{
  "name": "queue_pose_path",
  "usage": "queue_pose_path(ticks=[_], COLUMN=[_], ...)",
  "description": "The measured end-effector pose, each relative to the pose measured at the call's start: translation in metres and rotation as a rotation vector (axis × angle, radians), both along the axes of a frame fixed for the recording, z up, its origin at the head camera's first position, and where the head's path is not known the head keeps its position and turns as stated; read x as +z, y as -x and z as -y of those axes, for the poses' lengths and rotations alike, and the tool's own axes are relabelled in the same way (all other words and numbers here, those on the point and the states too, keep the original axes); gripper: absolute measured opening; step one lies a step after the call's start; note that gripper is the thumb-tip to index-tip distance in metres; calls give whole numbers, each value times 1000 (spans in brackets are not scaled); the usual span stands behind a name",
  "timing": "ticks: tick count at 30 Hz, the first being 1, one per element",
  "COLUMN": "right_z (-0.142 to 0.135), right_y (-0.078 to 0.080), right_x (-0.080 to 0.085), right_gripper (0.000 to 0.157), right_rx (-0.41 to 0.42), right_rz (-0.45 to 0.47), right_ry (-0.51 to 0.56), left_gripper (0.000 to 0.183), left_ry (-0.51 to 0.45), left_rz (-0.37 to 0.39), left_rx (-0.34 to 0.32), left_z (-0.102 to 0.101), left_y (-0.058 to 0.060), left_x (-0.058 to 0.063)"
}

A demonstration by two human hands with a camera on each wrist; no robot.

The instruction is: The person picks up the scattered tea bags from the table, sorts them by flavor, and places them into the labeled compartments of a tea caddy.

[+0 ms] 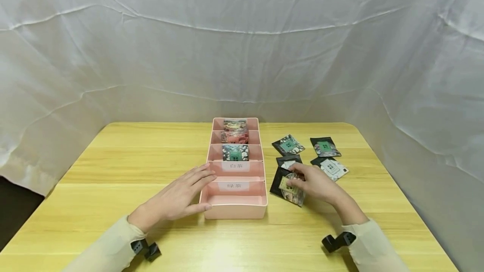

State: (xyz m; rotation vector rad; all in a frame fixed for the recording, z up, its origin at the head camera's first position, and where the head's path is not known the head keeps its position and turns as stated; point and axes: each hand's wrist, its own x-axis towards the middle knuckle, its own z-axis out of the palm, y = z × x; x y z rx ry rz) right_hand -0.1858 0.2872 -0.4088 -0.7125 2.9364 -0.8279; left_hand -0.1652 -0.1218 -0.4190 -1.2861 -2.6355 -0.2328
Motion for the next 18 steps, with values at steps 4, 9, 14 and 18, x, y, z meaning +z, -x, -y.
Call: queue_pose_path(ticks=[4,9,14,18], right_z=[2,5,7,8], right_y=[-1,-1,-2,-3], right_x=[0,1,2,2], right_gripper=[33,28,22,21], right_rx=[-10,-20,-24,-34], right_rz=[-15,-41,-53,-57], right_ry=[28,73,104,123], left_gripper=[81,81,82,82], left_ry=[-2,-11,-17,-21], left_rz=[-5,1,8,13], left_rx=[-3,-5,-4,-4], left_z=[0,0,0,-1], left_y=[0,0,0,1], left_x=[0,0,0,0])
